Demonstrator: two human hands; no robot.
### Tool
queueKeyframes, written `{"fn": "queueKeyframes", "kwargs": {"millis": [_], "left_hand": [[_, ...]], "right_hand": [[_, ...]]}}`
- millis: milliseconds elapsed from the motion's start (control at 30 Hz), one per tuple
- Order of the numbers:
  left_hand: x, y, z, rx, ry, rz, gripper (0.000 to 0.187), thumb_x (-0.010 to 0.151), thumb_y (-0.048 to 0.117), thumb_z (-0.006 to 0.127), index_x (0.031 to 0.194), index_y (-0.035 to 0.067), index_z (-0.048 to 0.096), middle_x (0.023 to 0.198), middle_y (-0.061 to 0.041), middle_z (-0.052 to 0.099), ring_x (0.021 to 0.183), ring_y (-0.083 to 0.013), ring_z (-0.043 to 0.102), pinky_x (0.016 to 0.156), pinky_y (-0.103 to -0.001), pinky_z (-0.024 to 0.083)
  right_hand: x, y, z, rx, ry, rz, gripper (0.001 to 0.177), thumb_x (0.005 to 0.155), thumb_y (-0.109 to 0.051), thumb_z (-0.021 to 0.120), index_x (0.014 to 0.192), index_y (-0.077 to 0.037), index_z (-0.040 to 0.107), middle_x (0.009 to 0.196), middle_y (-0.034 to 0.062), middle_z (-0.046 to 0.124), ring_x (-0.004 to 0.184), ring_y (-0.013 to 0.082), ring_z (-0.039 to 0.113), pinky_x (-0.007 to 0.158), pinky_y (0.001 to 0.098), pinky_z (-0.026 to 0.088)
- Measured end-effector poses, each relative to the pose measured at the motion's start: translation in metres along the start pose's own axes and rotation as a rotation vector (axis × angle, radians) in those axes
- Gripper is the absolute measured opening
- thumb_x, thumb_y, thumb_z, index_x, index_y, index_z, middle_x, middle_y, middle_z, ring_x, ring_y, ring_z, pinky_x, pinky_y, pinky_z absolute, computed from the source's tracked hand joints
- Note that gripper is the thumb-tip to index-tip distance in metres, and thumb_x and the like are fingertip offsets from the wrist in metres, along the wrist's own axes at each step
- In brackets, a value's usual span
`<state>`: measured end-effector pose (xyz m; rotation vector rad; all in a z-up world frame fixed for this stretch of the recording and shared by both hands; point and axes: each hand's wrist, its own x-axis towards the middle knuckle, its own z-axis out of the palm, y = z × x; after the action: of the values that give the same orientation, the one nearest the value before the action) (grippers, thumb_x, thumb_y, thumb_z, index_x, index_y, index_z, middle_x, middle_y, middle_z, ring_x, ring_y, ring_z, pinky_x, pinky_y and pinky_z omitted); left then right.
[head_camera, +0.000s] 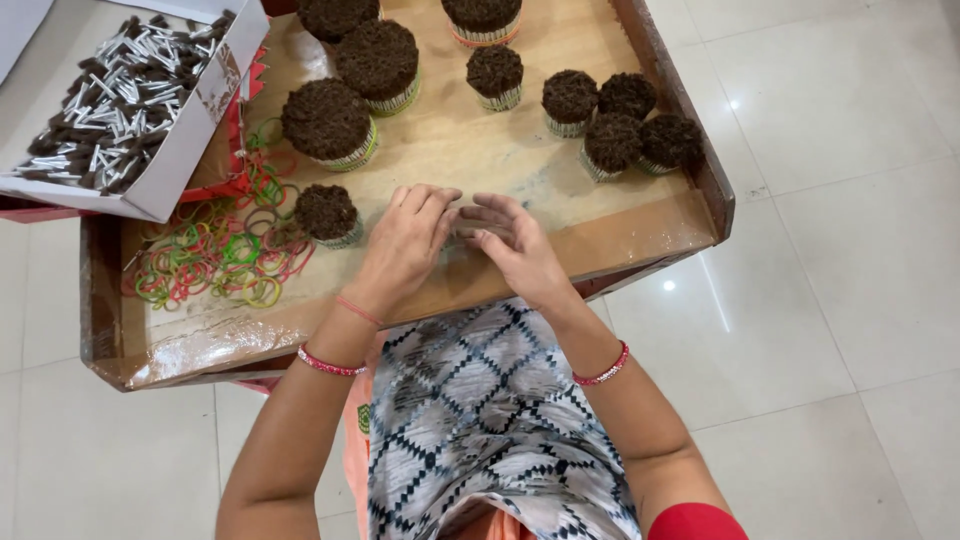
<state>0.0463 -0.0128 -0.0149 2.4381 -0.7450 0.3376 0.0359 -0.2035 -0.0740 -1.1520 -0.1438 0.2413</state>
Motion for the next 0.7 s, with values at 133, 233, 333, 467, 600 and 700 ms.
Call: {"fn": "queueKeyframes", "kwargs": {"millis": [133, 233, 333, 467, 600, 700], "left_hand": [[0.002, 0.014, -0.019, 0.072, 0.059, -0.011, 0.055, 0.08, 0.027, 0.08, 0.127, 0.004, 0.062, 0.118, -0.019, 0.058, 0.105, -0.0392, 0.056, 0.087, -0.048, 0.049], [-0.006, 0.01, -0.017, 0.115, -0.084, -0.082, 0.045, 0.081, 0.018, 0.079, 0.124, 0.013, 0.066, 0.118, -0.016, 0.057, 0.108, -0.0386, 0.057, 0.091, -0.047, 0.05], [0.001, 0.026, -0.034, 0.116, 0.061, -0.035, 0.046, 0.084, 0.015, 0.077, 0.127, 0.011, 0.063, 0.12, -0.016, 0.057, 0.109, -0.0381, 0.057, 0.094, -0.047, 0.05], [-0.008, 0.009, -0.004, 0.094, 0.073, 0.001, 0.044, 0.083, 0.013, 0.077, 0.125, 0.013, 0.064, 0.122, -0.014, 0.057, 0.109, -0.0373, 0.055, 0.095, -0.047, 0.049], [-0.006, 0.018, -0.019, 0.006, 0.095, -0.054, 0.05, 0.085, 0.015, 0.076, 0.132, 0.011, 0.059, 0.123, -0.012, 0.057, 0.112, -0.0354, 0.055, 0.097, -0.047, 0.049], [-0.015, 0.004, 0.015, 0.081, -0.06, -0.051, 0.055, 0.085, 0.018, 0.079, 0.135, 0.015, 0.057, 0.127, -0.012, 0.056, 0.117, -0.0356, 0.055, 0.101, -0.047, 0.049]], "right_hand": [[-0.005, 0.0, -0.004, -0.217, 0.04, -0.09, 0.045, 0.099, 0.003, 0.054, 0.143, 0.004, 0.045, 0.137, 0.0114, 0.057, 0.117, 0.02, 0.065, 0.101, 0.0333, 0.056], [-0.013, -0.006, -0.006, -0.072, 0.036, -0.045, 0.039, 0.1, 0.001, 0.058, 0.138, 0.004, 0.052, 0.134, 0.0119, 0.063, 0.116, 0.0198, 0.067, 0.102, 0.032, 0.056], [-0.013, -0.008, -0.008, 0.013, 0.037, -0.057, 0.033, 0.101, -0.002, 0.059, 0.134, 0.004, 0.056, 0.131, 0.0102, 0.064, 0.116, 0.0188, 0.068, 0.1, 0.0313, 0.057], [-0.017, -0.004, -0.008, 0.026, 0.08, -0.093, 0.028, 0.102, -0.001, 0.062, 0.129, 0.003, 0.058, 0.124, 0.0101, 0.066, 0.113, 0.0176, 0.067, 0.1, 0.031, 0.056], [-0.019, -0.011, -0.004, -0.029, 0.105, -0.111, 0.025, 0.101, -0.001, 0.062, 0.126, 0.002, 0.059, 0.124, 0.0083, 0.065, 0.115, 0.0164, 0.067, 0.102, 0.0301, 0.057], [-0.019, -0.011, -0.003, -0.042, 0.107, -0.145, 0.024, 0.102, 0.0, 0.062, 0.125, 0.002, 0.058, 0.125, 0.0086, 0.066, 0.115, 0.0161, 0.066, 0.102, 0.0301, 0.056]]}}
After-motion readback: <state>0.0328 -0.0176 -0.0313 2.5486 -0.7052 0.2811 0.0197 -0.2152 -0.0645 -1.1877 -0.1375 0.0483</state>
